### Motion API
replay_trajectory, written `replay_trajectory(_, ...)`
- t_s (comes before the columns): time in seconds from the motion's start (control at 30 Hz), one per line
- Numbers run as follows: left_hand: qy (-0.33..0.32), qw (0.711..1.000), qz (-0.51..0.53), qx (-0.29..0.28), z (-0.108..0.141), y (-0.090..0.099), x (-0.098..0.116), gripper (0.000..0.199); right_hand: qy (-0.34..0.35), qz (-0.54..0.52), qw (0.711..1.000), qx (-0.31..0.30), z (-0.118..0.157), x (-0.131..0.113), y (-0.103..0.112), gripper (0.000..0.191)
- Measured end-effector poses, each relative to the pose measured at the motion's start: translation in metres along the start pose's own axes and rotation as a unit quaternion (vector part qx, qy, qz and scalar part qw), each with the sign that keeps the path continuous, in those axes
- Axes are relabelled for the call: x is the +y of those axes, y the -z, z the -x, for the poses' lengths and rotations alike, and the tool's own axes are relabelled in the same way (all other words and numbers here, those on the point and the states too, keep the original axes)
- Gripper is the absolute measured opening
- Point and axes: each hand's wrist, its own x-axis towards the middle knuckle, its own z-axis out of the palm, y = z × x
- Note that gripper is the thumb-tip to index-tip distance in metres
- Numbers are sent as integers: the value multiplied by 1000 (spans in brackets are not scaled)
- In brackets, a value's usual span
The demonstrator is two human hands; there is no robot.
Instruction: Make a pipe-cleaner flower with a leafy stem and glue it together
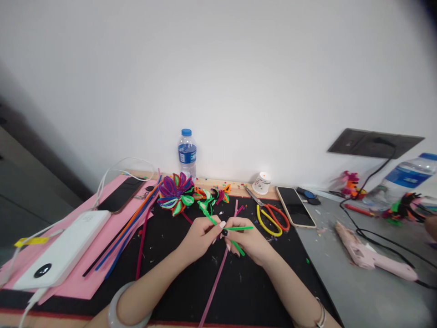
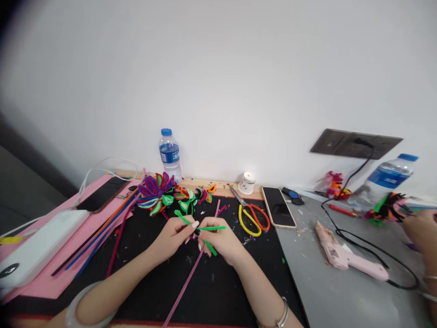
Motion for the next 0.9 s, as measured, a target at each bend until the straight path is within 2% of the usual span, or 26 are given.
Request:
replay_trajectory(0.13,-12,997,-70,13,-1,2,0,37,22,80,996,24,-2,2,-3,8)
replay_trajectory(0.37,-7,993,-119,20,-2,2,3,33,88,183,977,66,-2,7,-3,6)
replay_trajectory(0.47,17,994,-105,15,-2,2,-1,33,121,242,960,68,0,5,-4,9)
replay_trajectory(0.6,86,996,-32,-2,-2,0,-7,35,163,313,934,56,2,2,-4,15)
replay_trajectory(0.7,95,995,16,6,-1,-2,-6,36,142,246,957,56,1,3,-2,14)
replay_trajectory(0.8,59,998,37,3,1,-3,-1,34,84,107,990,36,-1,4,1,12)
replay_trajectory(0.9,17,999,36,-17,3,-2,4,29,43,11,999,3,0,3,4,16)
